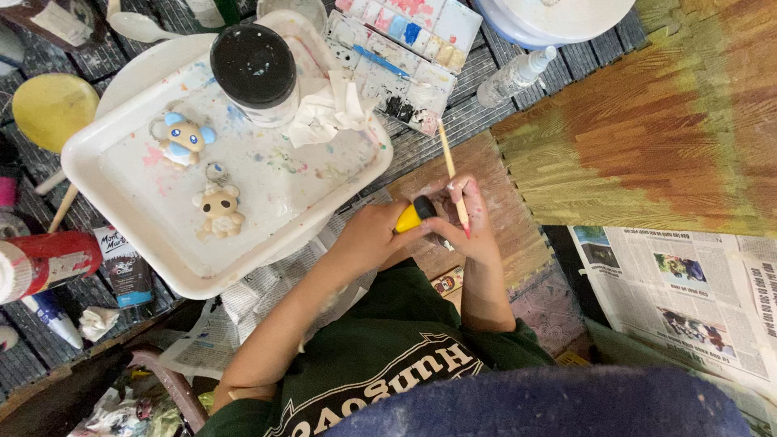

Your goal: The person paints small figurines using a brush and various paint containers. They dip the brush into yellow, black, and red paints, then apply the paint to the figurines on a tray. The person also handles paint tubes and a spray bottle during the process.

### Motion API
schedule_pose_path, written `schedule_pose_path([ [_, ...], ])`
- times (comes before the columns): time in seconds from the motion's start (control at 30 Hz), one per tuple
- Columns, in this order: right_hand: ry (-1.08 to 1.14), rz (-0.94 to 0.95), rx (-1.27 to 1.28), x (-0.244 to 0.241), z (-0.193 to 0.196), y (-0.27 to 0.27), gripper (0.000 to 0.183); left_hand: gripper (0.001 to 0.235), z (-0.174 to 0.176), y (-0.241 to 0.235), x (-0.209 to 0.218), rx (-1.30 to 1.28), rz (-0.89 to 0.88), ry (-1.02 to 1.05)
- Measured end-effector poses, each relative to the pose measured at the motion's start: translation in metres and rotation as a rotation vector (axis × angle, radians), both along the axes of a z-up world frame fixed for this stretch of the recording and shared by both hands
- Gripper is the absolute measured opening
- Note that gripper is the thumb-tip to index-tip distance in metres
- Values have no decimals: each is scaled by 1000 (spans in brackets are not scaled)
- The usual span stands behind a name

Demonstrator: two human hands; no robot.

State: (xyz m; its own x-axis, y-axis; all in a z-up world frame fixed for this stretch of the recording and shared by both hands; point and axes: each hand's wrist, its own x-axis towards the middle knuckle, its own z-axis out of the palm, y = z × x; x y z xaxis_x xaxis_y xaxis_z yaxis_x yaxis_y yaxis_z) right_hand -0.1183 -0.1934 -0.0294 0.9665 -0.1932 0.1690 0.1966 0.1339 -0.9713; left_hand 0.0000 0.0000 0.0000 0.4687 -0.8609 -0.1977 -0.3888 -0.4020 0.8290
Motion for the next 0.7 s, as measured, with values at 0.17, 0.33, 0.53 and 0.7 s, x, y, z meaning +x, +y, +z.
schedule_pose_path([
  [0.17, 25, 191, 242, 13, 23, 7, 47, 45, -60, 22, -1, -622, -180, 1084],
  [0.33, -9, 162, 218, 30, 47, 28, 49, 44, -12, 34, -5, -471, 252, 691],
  [0.53, -176, 288, 153, 50, 51, 43, 53, 50, 20, 66, 2, -493, 182, 444],
  [0.7, -227, 418, 178, 62, 46, 59, 49, 60, -25, 87, 6, -738, -76, 1663],
])
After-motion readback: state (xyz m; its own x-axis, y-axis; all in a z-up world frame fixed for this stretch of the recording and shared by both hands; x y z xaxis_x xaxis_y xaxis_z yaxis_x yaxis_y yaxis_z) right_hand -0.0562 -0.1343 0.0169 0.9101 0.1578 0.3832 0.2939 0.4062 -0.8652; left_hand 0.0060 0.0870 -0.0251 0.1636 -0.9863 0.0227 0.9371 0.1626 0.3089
